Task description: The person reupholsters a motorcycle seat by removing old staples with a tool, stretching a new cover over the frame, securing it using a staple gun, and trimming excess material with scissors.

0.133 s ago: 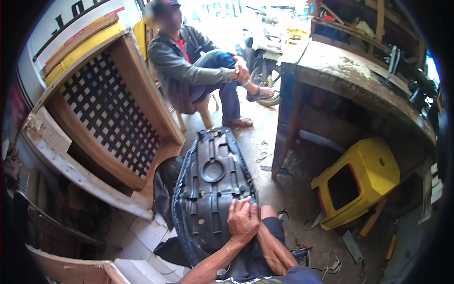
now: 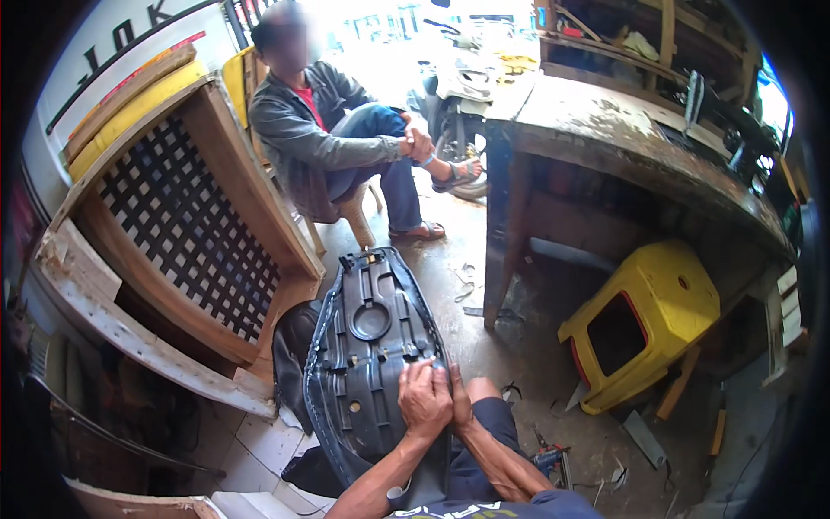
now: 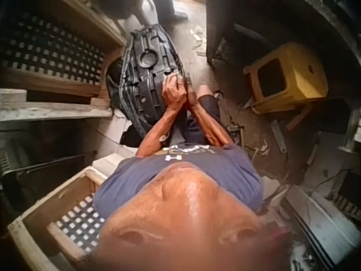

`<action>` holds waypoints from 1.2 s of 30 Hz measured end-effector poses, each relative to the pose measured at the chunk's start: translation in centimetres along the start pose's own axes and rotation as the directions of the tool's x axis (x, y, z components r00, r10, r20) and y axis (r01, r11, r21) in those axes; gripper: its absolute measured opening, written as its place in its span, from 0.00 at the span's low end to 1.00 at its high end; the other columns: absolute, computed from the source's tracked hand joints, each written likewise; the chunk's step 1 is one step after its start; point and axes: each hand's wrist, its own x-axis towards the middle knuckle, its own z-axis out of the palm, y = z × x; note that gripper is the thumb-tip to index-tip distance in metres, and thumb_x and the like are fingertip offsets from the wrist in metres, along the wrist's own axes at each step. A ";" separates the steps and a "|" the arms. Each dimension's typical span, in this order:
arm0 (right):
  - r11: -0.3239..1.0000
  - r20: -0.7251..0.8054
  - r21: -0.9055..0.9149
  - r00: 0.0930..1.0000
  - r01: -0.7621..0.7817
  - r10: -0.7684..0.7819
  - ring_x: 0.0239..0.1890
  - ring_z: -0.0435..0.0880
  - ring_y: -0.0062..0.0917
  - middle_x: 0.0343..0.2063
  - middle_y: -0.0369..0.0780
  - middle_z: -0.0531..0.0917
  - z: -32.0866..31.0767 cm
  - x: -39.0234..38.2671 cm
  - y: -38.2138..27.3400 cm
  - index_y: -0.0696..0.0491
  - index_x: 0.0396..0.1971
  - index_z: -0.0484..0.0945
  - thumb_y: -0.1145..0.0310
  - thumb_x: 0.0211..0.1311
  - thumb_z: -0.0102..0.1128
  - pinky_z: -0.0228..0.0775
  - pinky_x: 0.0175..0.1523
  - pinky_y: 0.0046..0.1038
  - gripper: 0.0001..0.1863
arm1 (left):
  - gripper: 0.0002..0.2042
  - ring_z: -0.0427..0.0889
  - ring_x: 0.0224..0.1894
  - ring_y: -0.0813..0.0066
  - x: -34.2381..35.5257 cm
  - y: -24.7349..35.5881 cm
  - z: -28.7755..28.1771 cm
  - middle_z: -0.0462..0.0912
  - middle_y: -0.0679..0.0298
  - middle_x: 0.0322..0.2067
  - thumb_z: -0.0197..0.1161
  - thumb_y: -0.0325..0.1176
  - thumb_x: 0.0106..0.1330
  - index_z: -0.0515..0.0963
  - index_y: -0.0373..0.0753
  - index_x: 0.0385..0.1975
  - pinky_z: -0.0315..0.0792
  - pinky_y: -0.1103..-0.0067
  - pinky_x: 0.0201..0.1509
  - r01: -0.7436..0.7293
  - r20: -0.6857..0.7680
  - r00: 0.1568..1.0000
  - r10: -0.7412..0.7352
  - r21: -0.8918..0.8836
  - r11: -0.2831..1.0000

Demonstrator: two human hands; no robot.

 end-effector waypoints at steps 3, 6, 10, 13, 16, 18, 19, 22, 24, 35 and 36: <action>0.983 0.159 -0.179 0.987 0.050 -0.021 0.75 0.59 0.34 0.74 0.47 0.58 0.5 -2.3 -1.1 0.54 0.79 0.36 0.50 0.82 0.38 0.48 0.78 0.33 0.39 | 0.13 0.81 0.49 0.47 1.3 -2.1 0.9 0.85 0.51 0.42 0.57 0.35 0.72 0.81 0.31 0.35 0.68 0.59 0.65 -0.013 -0.013 1.000 0.012 -0.087 0.996; 0.692 0.221 -0.653 0.951 0.308 -0.215 0.73 0.65 0.46 0.74 0.53 0.57 -0.4 -3.0 0.1 0.53 0.79 0.36 0.48 0.79 0.46 0.57 0.75 0.34 0.43 | 0.13 0.81 0.46 0.47 2.0 -2.3 -0.7 0.84 0.48 0.40 0.58 0.34 0.72 0.79 0.31 0.29 0.70 0.59 0.56 0.007 0.052 0.999 0.002 -0.168 0.986; 0.771 -0.102 -0.634 0.995 -0.061 -0.006 0.63 0.78 0.39 0.66 0.52 0.72 -6.7 -6.2 -2.2 0.51 0.76 0.54 0.53 0.73 0.58 0.71 0.66 0.35 0.38 | 0.11 0.81 0.49 0.49 -0.2 -3.1 -1.5 0.85 0.50 0.42 0.61 0.33 0.69 0.81 0.30 0.33 0.68 0.60 0.61 -0.160 0.158 0.970 0.187 -0.170 0.972; 0.084 -0.427 -0.901 0.904 -0.426 0.004 0.59 0.81 0.43 0.58 0.53 0.80 -19.7 -10.6 -0.3 0.55 0.66 0.72 0.52 0.63 0.64 0.73 0.64 0.38 0.35 | 0.09 0.79 0.54 0.57 -3.0 -2.5 -0.6 0.85 0.58 0.42 0.63 0.35 0.67 0.83 0.34 0.34 0.61 0.58 0.68 -0.273 0.184 0.942 0.279 -0.058 0.960; -0.279 -0.712 -0.689 0.697 -0.669 0.086 0.61 0.77 0.53 0.57 0.58 0.78 -29.8 -18.4 1.3 0.57 0.67 0.68 0.59 0.58 0.69 0.69 0.67 0.44 0.38 | 0.07 0.80 0.52 0.64 -7.0 -2.5 0.7 0.85 0.62 0.39 0.65 0.34 0.65 0.83 0.36 0.32 0.56 0.56 0.70 -0.265 0.221 0.939 0.262 -0.016 0.964; -0.283 -0.645 -0.718 0.761 -0.636 -0.076 0.60 0.77 0.54 0.57 0.58 0.78 -30.6 -22.9 3.1 0.56 0.69 0.62 0.65 0.55 0.71 0.70 0.66 0.45 0.42 | 0.07 0.81 0.48 0.66 -9.7 -3.2 1.2 0.84 0.63 0.38 0.64 0.33 0.66 0.82 0.37 0.30 0.55 0.57 0.71 -0.252 0.253 0.939 0.234 0.038 0.967; -0.279 -0.593 -0.738 0.788 -0.614 -0.167 0.60 0.77 0.55 0.57 0.58 0.77 -30.7 -24.4 3.7 0.56 0.70 0.59 0.67 0.53 0.72 0.70 0.65 0.46 0.45 | 0.07 0.81 0.48 0.65 -10.8 -3.7 1.7 0.83 0.63 0.38 0.64 0.33 0.65 0.81 0.37 0.29 0.55 0.57 0.71 -0.273 0.280 0.928 0.244 0.068 0.960; -0.351 -0.464 -0.764 0.839 -0.542 -0.286 0.59 0.77 0.55 0.56 0.57 0.76 -31.5 -26.1 5.6 0.55 0.71 0.54 0.70 0.50 0.75 0.71 0.63 0.46 0.50 | 0.06 0.79 0.52 0.65 -13.4 -4.7 3.8 0.83 0.62 0.37 0.64 0.34 0.63 0.82 0.38 0.28 0.53 0.57 0.73 -0.355 0.389 0.880 0.275 0.152 0.922; -0.162 -0.761 -0.582 0.604 -0.797 -0.237 0.61 0.76 0.54 0.59 0.58 0.74 -31.5 -25.6 4.7 0.53 0.73 0.48 0.67 0.50 0.75 0.70 0.64 0.46 0.54 | 0.07 0.79 0.53 0.64 -14.5 -5.2 4.9 0.83 0.62 0.34 0.63 0.34 0.64 0.82 0.38 0.27 0.52 0.58 0.74 -0.400 0.374 0.872 0.317 0.169 0.901; 0.106 -0.754 -0.657 0.649 -0.747 -0.103 0.47 0.88 0.48 0.37 0.52 0.88 -31.5 -18.4 0.9 0.60 0.44 0.82 0.56 0.50 0.65 0.76 0.51 0.42 0.26 | 0.11 0.72 0.61 0.55 -15.1 -7.6 4.8 0.85 0.57 0.43 0.65 0.38 0.63 0.83 0.35 0.33 0.53 0.58 0.70 -0.213 0.346 0.934 0.090 0.334 0.918; 0.135 -0.765 -0.632 0.642 -0.763 0.049 0.41 0.88 0.41 0.32 0.48 0.87 -28.3 -16.2 -1.9 0.61 0.39 0.82 0.57 0.51 0.65 0.77 0.47 0.39 0.22 | 0.12 0.71 0.63 0.55 -15.0 -7.7 4.8 0.85 0.56 0.46 0.65 0.38 0.63 0.83 0.34 0.34 0.52 0.58 0.71 -0.208 0.354 0.932 0.081 0.337 0.918</action>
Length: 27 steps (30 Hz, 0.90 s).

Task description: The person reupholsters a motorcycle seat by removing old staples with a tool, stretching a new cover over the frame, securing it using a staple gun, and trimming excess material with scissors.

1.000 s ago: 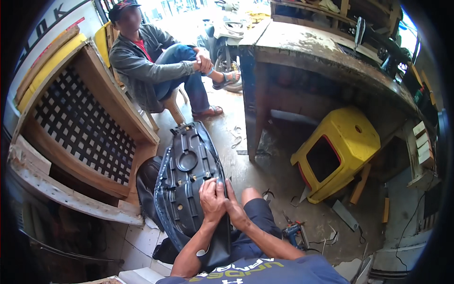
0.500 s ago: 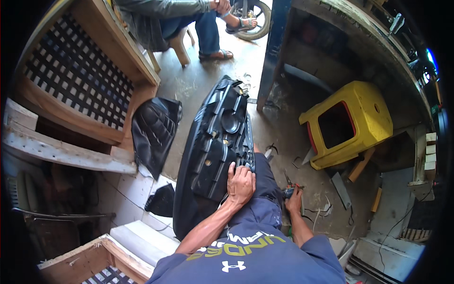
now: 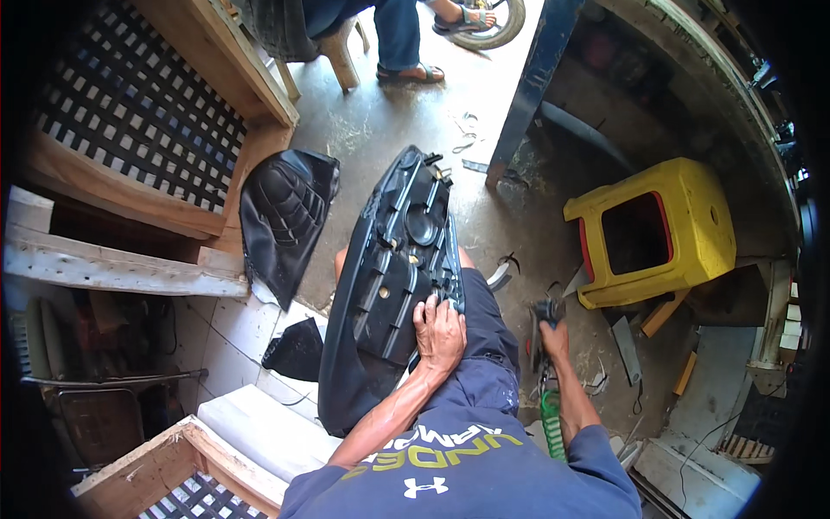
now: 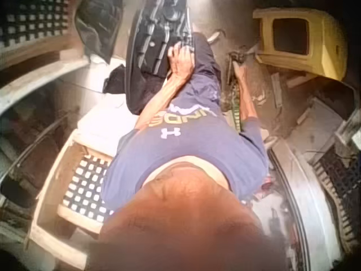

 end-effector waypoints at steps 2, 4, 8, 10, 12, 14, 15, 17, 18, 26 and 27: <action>0.998 0.218 0.003 0.974 0.056 -0.055 0.33 0.86 0.31 0.26 0.43 0.85 -3.3 -2.3 -5.8 0.61 0.34 0.83 0.59 0.52 0.65 0.77 0.41 0.35 0.18 | 0.13 0.70 0.65 0.54 -0.4 0.4 0.2 0.83 0.53 0.51 0.64 0.38 0.64 0.82 0.32 0.37 0.50 0.57 0.73 -0.014 0.035 0.999 0.014 -0.012 1.000; 0.945 0.251 0.026 0.913 0.326 -0.322 0.29 0.85 0.28 0.24 0.40 0.85 -3.4 -4.2 -9.9 0.60 0.32 0.83 0.61 0.51 0.67 0.77 0.39 0.35 0.16 | 0.13 0.70 0.65 0.54 -0.5 0.6 0.5 0.83 0.53 0.53 0.64 0.38 0.64 0.82 0.32 0.37 0.50 0.57 0.73 -0.034 0.023 0.999 0.035 -0.009 0.999; 0.809 0.420 -0.150 0.778 0.568 -0.468 0.31 0.89 0.31 0.27 0.49 0.87 -1.8 -7.3 -17.8 0.60 0.35 0.85 0.62 0.46 0.70 0.79 0.40 0.37 0.18 | 0.13 0.71 0.65 0.55 -0.5 -0.1 0.7 0.82 0.52 0.55 0.63 0.36 0.64 0.82 0.31 0.39 0.52 0.59 0.72 -0.009 0.014 1.000 0.009 -0.013 1.000; 0.776 0.460 -0.182 0.750 0.604 -0.475 0.35 0.90 0.39 0.28 0.52 0.87 -1.0 -7.4 -18.4 0.59 0.34 0.85 0.60 0.47 0.70 0.80 0.41 0.40 0.19 | 0.13 0.72 0.65 0.57 -0.4 -0.4 1.0 0.81 0.52 0.57 0.62 0.35 0.64 0.82 0.30 0.40 0.53 0.61 0.72 0.003 0.012 1.000 -0.003 0.007 1.000; 0.767 0.500 -0.182 0.729 0.616 -0.468 0.40 0.88 0.50 0.30 0.56 0.86 -0.8 -7.3 -18.9 0.58 0.34 0.86 0.58 0.49 0.68 0.80 0.44 0.44 0.19 | 0.13 0.71 0.66 0.58 -0.7 -0.3 1.5 0.81 0.51 0.57 0.62 0.34 0.64 0.82 0.30 0.41 0.53 0.62 0.72 0.003 -0.002 1.000 -0.003 -0.007 1.000; 0.730 0.512 -0.237 0.721 0.641 -0.467 0.39 0.88 0.50 0.31 0.56 0.86 -1.0 -7.6 -19.7 0.57 0.34 0.87 0.58 0.50 0.67 0.80 0.44 0.44 0.18 | 0.13 0.71 0.67 0.59 -1.0 -0.3 1.9 0.82 0.52 0.56 0.61 0.33 0.64 0.82 0.30 0.41 0.54 0.62 0.71 0.010 -0.020 1.000 -0.010 0.000 1.000; 0.710 0.518 -0.265 0.717 0.652 -0.466 0.39 0.87 0.51 0.31 0.56 0.86 -0.9 -7.7 -19.8 0.57 0.34 0.87 0.58 0.50 0.67 0.80 0.44 0.45 0.18 | 0.13 0.72 0.67 0.59 -1.3 -0.5 1.9 0.82 0.52 0.55 0.61 0.33 0.65 0.83 0.30 0.41 0.55 0.63 0.71 0.014 -0.019 1.000 -0.013 0.009 1.000; 0.708 0.517 -0.231 0.701 0.667 -0.491 0.39 0.87 0.52 0.31 0.57 0.86 -0.6 -7.1 -19.1 0.57 0.34 0.87 0.57 0.50 0.67 0.80 0.45 0.45 0.18 | 0.12 0.72 0.67 0.59 -1.3 -0.4 1.9 0.83 0.53 0.54 0.60 0.32 0.65 0.83 0.30 0.40 0.55 0.63 0.71 0.008 -0.035 0.999 -0.008 0.023 1.000; 0.707 0.517 -0.214 0.692 0.674 -0.504 0.39 0.87 0.52 0.31 0.57 0.86 -0.5 -6.9 -18.8 0.57 0.34 0.87 0.57 0.51 0.66 0.80 0.45 0.46 0.18 | 0.12 0.73 0.66 0.59 -1.3 -0.3 2.0 0.84 0.53 0.54 0.60 0.32 0.66 0.84 0.30 0.40 0.55 0.63 0.71 0.006 -0.044 0.999 -0.005 0.030 1.000; 0.722 0.526 -0.299 0.739 0.624 -0.421 0.38 0.89 0.49 0.31 0.56 0.87 -0.4 -8.1 -21.9 0.57 0.36 0.87 0.52 0.54 0.67 0.79 0.44 0.44 0.22 | 0.14 0.67 0.71 0.59 -1.3 -2.1 -0.1 0.80 0.55 0.60 0.58 0.32 0.61 0.84 0.30 0.41 0.54 0.63 0.71 -0.115 0.145 0.984 0.105 0.064 0.991; 0.764 0.530 -0.274 0.754 0.584 -0.387 0.38 0.89 0.47 0.31 0.55 0.87 -1.0 -8.3 -22.4 0.57 0.36 0.87 0.51 0.54 0.68 0.79 0.44 0.43 0.22 | 0.14 0.67 0.71 0.59 -1.3 -2.2 -0.3 0.81 0.56 0.59 0.59 0.32 0.61 0.84 0.31 0.40 0.54 0.62 0.71 -0.094 0.150 0.985 0.090 0.020 0.995</action>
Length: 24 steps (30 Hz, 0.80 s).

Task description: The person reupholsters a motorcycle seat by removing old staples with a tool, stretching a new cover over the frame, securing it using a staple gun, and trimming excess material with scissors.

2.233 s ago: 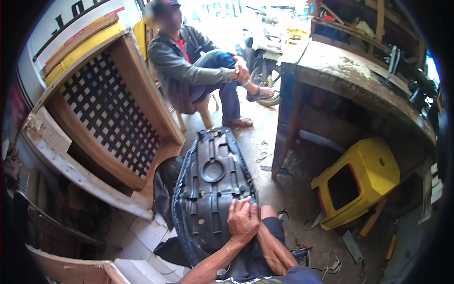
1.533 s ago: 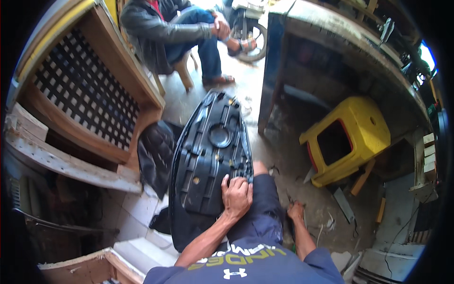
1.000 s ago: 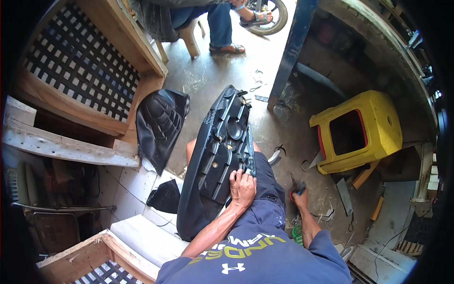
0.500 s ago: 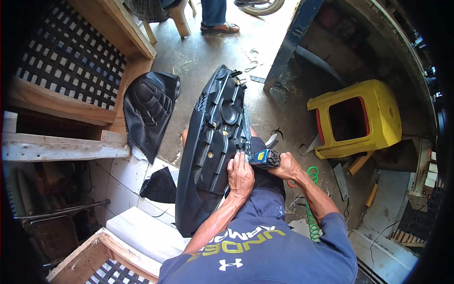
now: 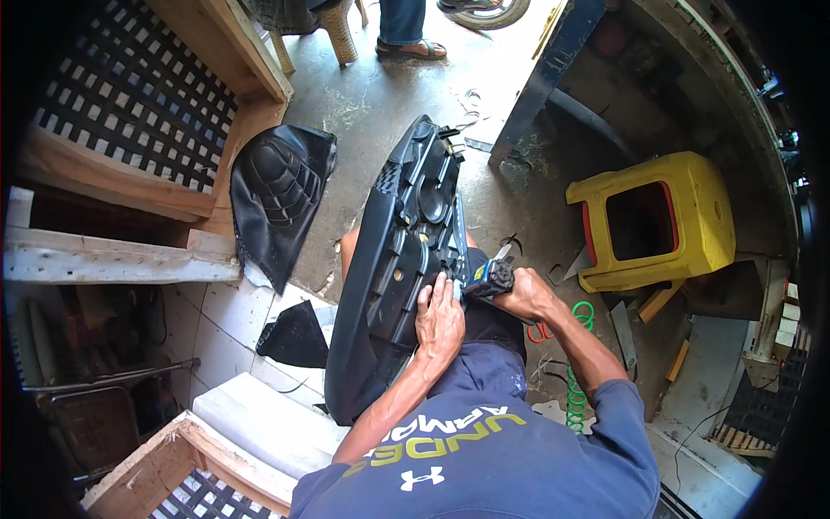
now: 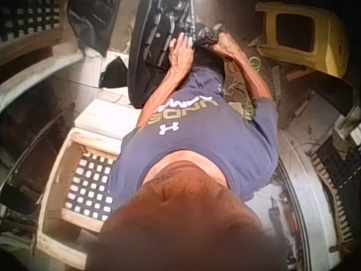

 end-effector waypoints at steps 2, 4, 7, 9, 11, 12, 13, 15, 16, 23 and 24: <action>0.998 -0.024 0.058 1.000 -0.013 0.014 0.35 0.90 0.41 0.28 0.53 0.87 -1.1 -0.5 -0.6 0.59 0.35 0.87 0.53 0.53 0.68 0.79 0.42 0.41 0.22 | 0.13 0.68 0.70 0.60 1.0 0.1 -0.8 0.82 0.57 0.56 0.59 0.32 0.61 0.84 0.32 0.38 0.54 0.62 0.70 0.030 -0.004 1.000 -0.031 -0.095 0.995; 0.997 -0.091 0.080 0.996 0.013 -0.005 0.30 0.90 0.34 0.25 0.50 0.87 -0.9 -1.6 -0.4 0.63 0.33 0.85 0.58 0.50 0.69 0.78 0.39 0.38 0.20 | 0.11 0.69 0.69 0.60 1.5 -0.2 -0.9 0.83 0.58 0.52 0.59 0.33 0.61 0.84 0.33 0.36 0.53 0.62 0.68 0.027 -0.021 0.999 -0.030 -0.115 0.993; 0.994 -0.078 0.100 0.996 0.052 -0.044 0.31 0.90 0.34 0.24 0.51 0.87 0.6 -1.8 1.0 0.62 0.33 0.86 0.60 0.49 0.69 0.78 0.39 0.38 0.19 | 0.12 0.69 0.69 0.61 1.6 -0.1 -0.9 0.83 0.57 0.51 0.57 0.33 0.64 0.85 0.33 0.35 0.54 0.63 0.67 0.040 -0.010 0.999 -0.041 -0.104 0.994; 0.992 -0.079 0.112 0.996 0.056 -0.047 0.31 0.90 0.38 0.24 0.52 0.86 1.1 -1.9 0.8 0.62 0.32 0.85 0.60 0.49 0.68 0.78 0.39 0.39 0.18 | 0.12 0.69 0.69 0.61 1.4 0.1 -0.5 0.83 0.57 0.51 0.56 0.32 0.64 0.85 0.33 0.35 0.54 0.63 0.67 0.024 -0.016 1.000 -0.026 -0.078 0.997; 1.000 -0.065 0.018 0.998 0.016 -0.015 0.36 0.89 0.47 0.28 0.57 0.85 1.7 -1.7 0.4 0.62 0.32 0.86 0.58 0.50 0.67 0.79 0.43 0.43 0.20 | 0.12 0.69 0.69 0.62 1.1 0.1 -0.1 0.83 0.57 0.51 0.56 0.32 0.64 0.85 0.33 0.35 0.54 0.63 0.67 0.004 -0.017 1.000 -0.004 -0.021 1.000; 1.000 -0.058 -0.030 0.998 -0.003 0.002 0.39 0.88 0.51 0.30 0.59 0.85 1.9 -1.5 0.1 0.62 0.33 0.86 0.57 0.51 0.67 0.79 0.45 0.45 0.21 | 0.12 0.70 0.69 0.61 1.1 0.0 0.1 0.83 0.57 0.51 0.56 0.32 0.64 0.85 0.33 0.35 0.54 0.64 0.68 0.004 -0.024 1.000 -0.004 -0.010 1.000; 0.999 -0.059 -0.039 0.998 -0.024 0.022 0.38 0.87 0.54 0.30 0.61 0.84 1.6 -1.6 -0.7 0.62 0.31 0.86 0.57 0.51 0.66 0.79 0.46 0.47 0.20 | 0.12 0.70 0.69 0.61 1.1 0.0 0.2 0.83 0.57 0.50 0.56 0.33 0.64 0.85 0.32 0.35 0.54 0.64 0.68 0.005 -0.030 1.000 -0.005 0.001 1.000; 0.999 -0.034 -0.016 0.998 -0.049 0.049 0.38 0.87 0.54 0.29 0.61 0.84 1.5 -1.6 -0.7 0.63 0.31 0.86 0.56 0.50 0.66 0.79 0.45 0.47 0.22 | 0.12 0.70 0.68 0.61 0.8 0.0 0.2 0.83 0.57 0.50 0.56 0.33 0.65 0.85 0.32 0.35 0.54 0.64 0.68 0.008 -0.039 0.999 -0.008 -0.008 1.000; 0.998 -0.026 -0.007 0.998 -0.056 0.056 0.38 0.87 0.54 0.29 0.61 0.84 1.3 -1.4 -0.7 0.64 0.31 0.85 0.56 0.50 0.67 0.79 0.45 0.47 0.22 | 0.12 0.70 0.68 0.61 0.9 0.0 0.0 0.83 0.57 0.50 0.56 0.32 0.65 0.85 0.32 0.35 0.54 0.64 0.68 0.009 -0.049 0.999 -0.010 -0.026 1.000; 0.994 -0.027 0.092 0.998 -0.056 0.059 0.39 0.88 0.52 0.30 0.60 0.85 1.8 -2.4 0.3 0.65 0.32 0.84 0.55 0.50 0.68 0.79 0.44 0.45 0.24 | 0.11 0.70 0.69 0.61 1.5 -0.3 -0.4 0.83 0.56 0.50 0.56 0.31 0.64 0.85 0.33 0.33 0.55 0.63 0.68 0.013 -0.057 0.998 -0.018 -0.090 0.996; 0.995 -0.021 0.082 0.998 -0.062 0.064 0.39 0.88 0.53 0.30 0.60 0.85 1.9 -2.5 0.0 0.65 0.32 0.85 0.55 0.49 0.68 0.79 0.44 0.45 0.24 | 0.11 0.70 0.69 0.61 1.5 -0.3 -0.3 0.83 0.56 0.50 0.56 0.31 0.64 0.85 0.33 0.33 0.55 0.63 0.68 0.008 -0.060 0.998 -0.013 -0.083 0.997</action>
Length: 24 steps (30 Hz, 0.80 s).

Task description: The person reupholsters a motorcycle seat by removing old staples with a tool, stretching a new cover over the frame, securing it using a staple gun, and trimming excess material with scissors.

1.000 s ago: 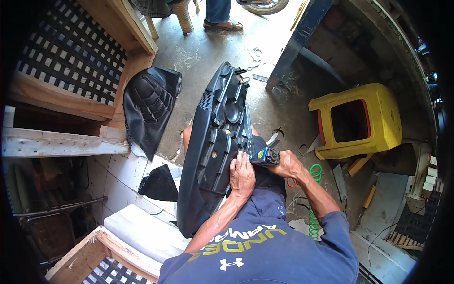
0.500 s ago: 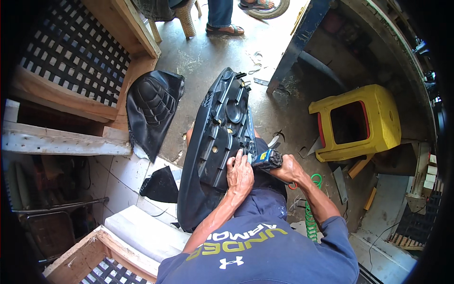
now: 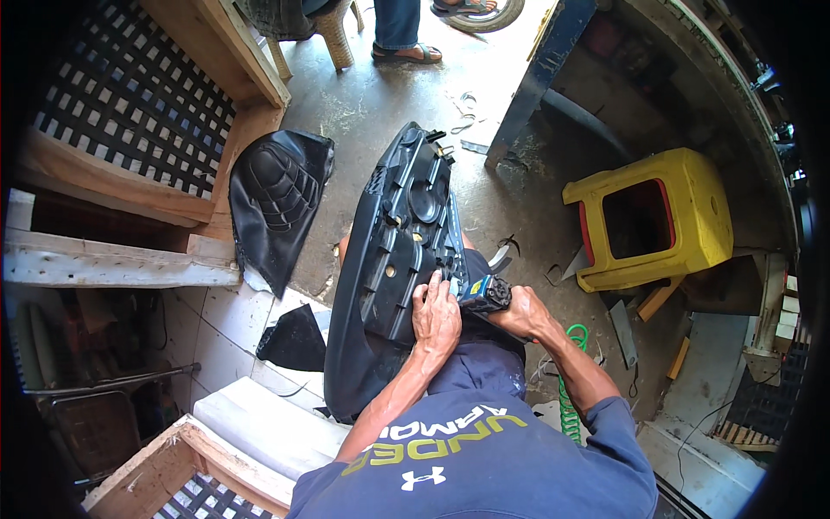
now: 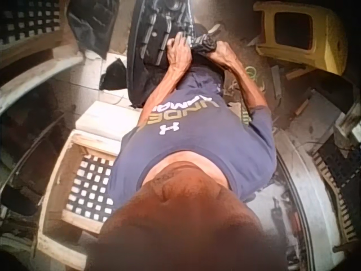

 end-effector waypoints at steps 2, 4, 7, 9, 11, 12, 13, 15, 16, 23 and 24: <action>0.999 -0.004 -0.015 0.999 0.032 -0.032 0.40 0.87 0.54 0.31 0.62 0.84 0.2 -0.3 -0.6 0.65 0.32 0.85 0.58 0.50 0.66 0.79 0.45 0.46 0.22 | 0.11 0.70 0.68 0.60 -0.2 0.1 0.0 0.83 0.55 0.51 0.56 0.31 0.64 0.85 0.33 0.33 0.56 0.64 0.68 -0.006 0.008 1.000 0.006 0.016 1.000; 0.993 0.004 -0.120 1.000 0.006 -0.005 0.41 0.87 0.54 0.31 0.62 0.84 0.4 0.1 -1.1 0.65 0.33 0.85 0.58 0.50 0.65 0.79 0.46 0.46 0.22 | 0.11 0.70 0.68 0.60 -0.3 0.2 -0.3 0.83 0.54 0.52 0.56 0.30 0.65 0.85 0.32 0.33 0.56 0.64 0.69 -0.027 0.047 0.999 0.025 0.040 0.999; 0.997 -0.002 -0.066 1.000 -0.029 0.029 0.42 0.86 0.55 0.33 0.63 0.84 0.0 -0.9 -2.4 0.65 0.34 0.85 0.57 0.52 0.64 0.79 0.47 0.46 0.22 | 0.12 0.69 0.70 0.58 -0.6 -1.0 -2.4 0.82 0.51 0.55 0.56 0.31 0.66 0.84 0.30 0.36 0.54 0.61 0.74 -0.062 0.152 0.985 0.081 -0.130 0.990; 0.996 -0.030 0.029 0.995 -0.090 0.091 0.43 0.88 0.52 0.35 0.61 0.85 0.0 -0.6 -1.2 0.65 0.35 0.85 0.55 0.51 0.66 0.78 0.47 0.44 0.25 | 0.11 0.63 0.74 0.56 -1.4 -1.8 -6.6 0.77 0.53 0.62 0.60 0.35 0.67 0.84 0.39 0.43 0.45 0.56 0.79 -0.086 0.270 0.956 0.117 -0.123 0.989; 0.985 -0.032 0.087 0.988 -0.148 0.151 0.42 0.89 0.49 0.35 0.60 0.86 -0.5 -1.2 -1.0 0.65 0.36 0.85 0.54 0.50 0.67 0.78 0.47 0.43 0.26 | 0.16 0.55 0.78 0.58 -3.4 -1.9 -9.9 0.71 0.58 0.69 0.61 0.39 0.68 0.83 0.49 0.53 0.40 0.53 0.80 -0.081 0.400 0.910 0.107 -0.082 0.993; 0.978 -0.032 0.113 0.983 -0.174 0.179 0.42 0.89 0.48 0.35 0.59 0.87 -0.8 -1.4 -1.2 0.65 0.36 0.85 0.54 0.50 0.67 0.78 0.46 0.43 0.26 | 0.19 0.53 0.79 0.59 -4.5 -1.7 -9.6 0.70 0.59 0.70 0.60 0.41 0.68 0.80 0.53 0.59 0.37 0.52 0.80 -0.069 0.371 0.925 0.087 -0.063 0.996; 0.976 -0.038 0.113 0.981 -0.187 0.192 0.41 0.90 0.44 0.34 0.58 0.87 -1.1 -1.7 -1.8 0.64 0.37 0.85 0.54 0.49 0.68 0.78 0.46 0.42 0.26 | 0.20 0.53 0.79 0.59 -4.8 -1.6 -9.4 0.69 0.59 0.70 0.60 0.41 0.68 0.79 0.55 0.60 0.36 0.51 0.80 -0.062 0.353 0.932 0.081 -0.067 0.996; 0.986 -0.014 0.088 0.990 -0.138 0.140 0.41 0.90 0.45 0.33 0.58 0.87 -1.0 -1.8 -1.2 0.64 0.37 0.85 0.54 0.49 0.68 0.78 0.46 0.42 0.26 | 0.21 0.52 0.79 0.61 -5.1 -1.0 -9.0 0.69 0.60 0.70 0.59 0.41 0.68 0.78 0.59 0.62 0.34 0.51 0.79 -0.066 0.342 0.937 0.072 -0.028 0.997; 0.989 0.001 0.082 0.993 -0.120 0.120 0.41 0.90 0.46 0.33 0.58 0.87 -0.7 -2.0 -1.0 0.63 0.38 0.85 0.54 0.50 0.68 0.78 0.46 0.42 0.26 | 0.21 0.51 0.79 0.61 -5.3 -0.6 -8.8 0.69 0.60 0.71 0.59 0.41 0.68 0.78 0.60 0.62 0.33 0.52 0.79 -0.081 0.358 0.931 0.071 0.013 0.997; 0.998 -0.007 -0.002 0.998 -0.060 0.060 0.40 0.88 0.53 0.30 0.59 0.86 -0.4 -2.3 -3.4 0.64 0.34 0.85 0.52 0.53 0.70 0.77 0.44 0.45 0.25 | 0.21 0.50 0.80 0.62 -5.5 -0.5 -8.1 0.69 0.61 0.71 0.57 0.42 0.69 0.79 0.61 0.62 0.31 0.53 0.79 -0.049 0.363 0.931 0.035 0.029 0.998; 0.999 -0.015 -0.003 0.999 -0.041 0.041 0.40 0.88 0.53 0.29 0.59 0.86 -0.3 -2.1 -3.1 0.64 0.33 0.85 0.51 0.54 0.70 0.77 0.44 0.45 0.26 | 0.21 0.50 0.80 0.62 -5.3 -0.6 -8.1 0.69 0.61 0.71 0.57 0.42 0.69 0.79 0.60 0.62 0.31 0.53 0.79 -0.051 0.359 0.933 0.036 0.031 0.998</action>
